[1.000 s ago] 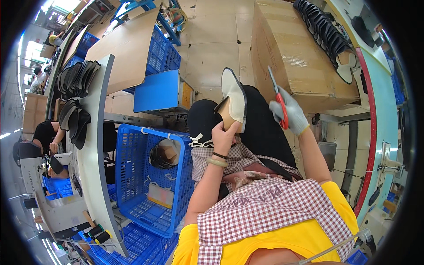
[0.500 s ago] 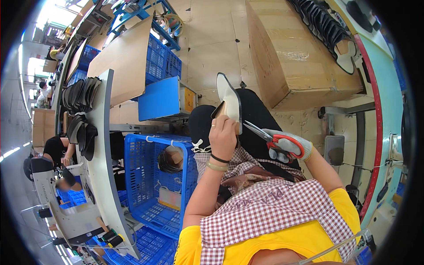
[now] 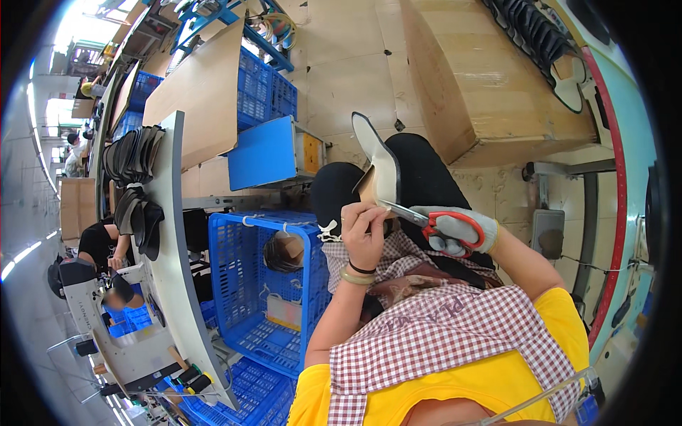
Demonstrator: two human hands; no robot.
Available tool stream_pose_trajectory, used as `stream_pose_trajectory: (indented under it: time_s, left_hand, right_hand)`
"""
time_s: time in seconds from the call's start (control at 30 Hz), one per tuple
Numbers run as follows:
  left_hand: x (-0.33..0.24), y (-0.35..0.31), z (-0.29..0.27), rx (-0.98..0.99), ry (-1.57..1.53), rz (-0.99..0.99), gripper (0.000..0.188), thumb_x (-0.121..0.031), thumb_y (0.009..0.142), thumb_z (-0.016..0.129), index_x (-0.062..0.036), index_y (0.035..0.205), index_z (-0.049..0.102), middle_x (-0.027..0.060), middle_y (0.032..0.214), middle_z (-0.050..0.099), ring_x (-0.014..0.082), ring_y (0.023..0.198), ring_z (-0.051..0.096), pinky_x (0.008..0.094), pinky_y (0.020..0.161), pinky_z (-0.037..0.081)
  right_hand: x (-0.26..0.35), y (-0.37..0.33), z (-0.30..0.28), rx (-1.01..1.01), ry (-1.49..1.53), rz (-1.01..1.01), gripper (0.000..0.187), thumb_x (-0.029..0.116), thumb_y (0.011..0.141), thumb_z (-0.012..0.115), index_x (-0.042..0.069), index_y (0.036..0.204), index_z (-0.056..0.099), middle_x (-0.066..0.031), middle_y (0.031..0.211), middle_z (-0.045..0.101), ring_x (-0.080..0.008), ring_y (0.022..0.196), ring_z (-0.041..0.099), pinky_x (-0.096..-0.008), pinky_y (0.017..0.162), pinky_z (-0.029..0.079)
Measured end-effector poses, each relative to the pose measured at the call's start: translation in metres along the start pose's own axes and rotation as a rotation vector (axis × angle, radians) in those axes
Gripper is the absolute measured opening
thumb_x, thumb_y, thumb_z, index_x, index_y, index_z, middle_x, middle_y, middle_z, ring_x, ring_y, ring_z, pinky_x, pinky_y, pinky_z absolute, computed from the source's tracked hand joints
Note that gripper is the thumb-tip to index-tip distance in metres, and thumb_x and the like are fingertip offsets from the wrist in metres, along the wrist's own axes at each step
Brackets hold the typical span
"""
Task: Trimming excess material from shoe components using scissors in a manufacturing facility.
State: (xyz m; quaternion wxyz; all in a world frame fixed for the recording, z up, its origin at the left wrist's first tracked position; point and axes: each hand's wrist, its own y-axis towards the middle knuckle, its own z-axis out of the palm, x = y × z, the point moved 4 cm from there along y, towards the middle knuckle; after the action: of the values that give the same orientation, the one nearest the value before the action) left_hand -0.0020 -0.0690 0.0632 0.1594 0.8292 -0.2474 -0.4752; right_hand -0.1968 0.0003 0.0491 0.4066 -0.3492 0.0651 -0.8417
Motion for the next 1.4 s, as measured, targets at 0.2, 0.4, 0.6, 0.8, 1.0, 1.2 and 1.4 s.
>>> stream_pose_trajectory:
  time_s: [0.2,0.4,0.6,0.8,1.0,1.2,1.4]
  left_hand:
    - [0.005,-0.015,0.012,-0.152,-0.277,-0.550,0.006,-0.004,0.082,0.070,-0.0008,0.087,0.067,0.0050,0.093,0.061,0.0116,0.081,0.057,0.0226,0.066,0.048]
    - [0.017,-0.031,0.031,-0.153,-0.841,-0.975,0.010,-0.007,0.087,0.065,-0.0007,0.095,0.064,0.0054,0.097,0.064,0.0120,0.081,0.061,0.0228,0.072,0.051]
    - [0.007,-0.045,0.055,-0.042,-1.089,-0.960,0.011,-0.005,0.089,0.063,0.0005,0.098,0.063,0.0005,0.087,0.064,0.0078,0.080,0.058,0.0206,0.076,0.047]
    - [0.008,-0.057,0.059,-0.007,-1.161,-0.969,0.006,-0.003,0.089,0.061,-0.0007,0.095,0.063,0.0004,0.089,0.064,0.0067,0.080,0.057,0.0203,0.075,0.045]
    - [0.009,-0.067,0.056,0.116,-1.128,-0.924,0.006,-0.002,0.089,0.061,-0.0011,0.094,0.063,-0.0009,0.088,0.063,0.0056,0.080,0.056,0.0189,0.074,0.044]
    - [0.002,-0.071,0.044,0.381,-0.881,-0.791,0.003,0.000,0.085,0.063,-0.0005,0.088,0.062,-0.0002,0.094,0.054,0.0068,0.086,0.053,0.0200,0.077,0.042]
    - [0.007,-0.090,0.030,0.457,-0.601,-0.553,0.008,-0.003,0.079,0.068,0.0002,0.085,0.064,0.0087,0.113,0.053,0.0123,0.096,0.053,0.0224,0.081,0.042]
  right_hand:
    - [-0.021,0.003,0.018,-0.097,0.091,-0.105,0.075,0.049,0.088,0.059,0.013,0.146,0.028,-0.0007,0.077,0.057,-0.0031,0.052,0.045,-0.0152,0.044,0.036]
    - [-0.040,0.010,0.029,-0.191,0.218,-0.252,0.066,0.046,0.093,0.052,0.016,0.146,0.027,-0.0006,0.078,0.056,-0.0039,0.050,0.041,-0.0162,0.043,0.034]
    - [-0.050,0.002,0.029,-0.216,0.295,-0.270,0.062,0.049,0.094,0.050,0.019,0.144,0.030,0.0002,0.076,0.055,-0.0042,0.050,0.041,-0.0169,0.042,0.033]
    - [-0.052,-0.003,0.031,-0.253,0.279,-0.265,0.062,0.049,0.094,0.050,0.018,0.144,0.029,0.0002,0.076,0.057,-0.0043,0.050,0.043,-0.0167,0.043,0.034]
    - [-0.048,-0.006,0.032,-0.332,0.221,-0.244,0.062,0.047,0.094,0.050,0.017,0.144,0.030,0.0012,0.075,0.055,-0.0034,0.050,0.042,-0.0160,0.043,0.034]
    - [-0.035,-0.006,0.025,-0.379,0.177,-0.258,0.058,0.042,0.095,0.051,0.016,0.143,0.032,0.0014,0.075,0.053,-0.0027,0.050,0.042,-0.0146,0.043,0.033]
    - [-0.034,-0.015,0.014,-0.444,0.108,-0.195,0.057,0.041,0.095,0.052,0.015,0.142,0.034,0.0020,0.075,0.053,-0.0021,0.049,0.040,-0.0150,0.042,0.032]
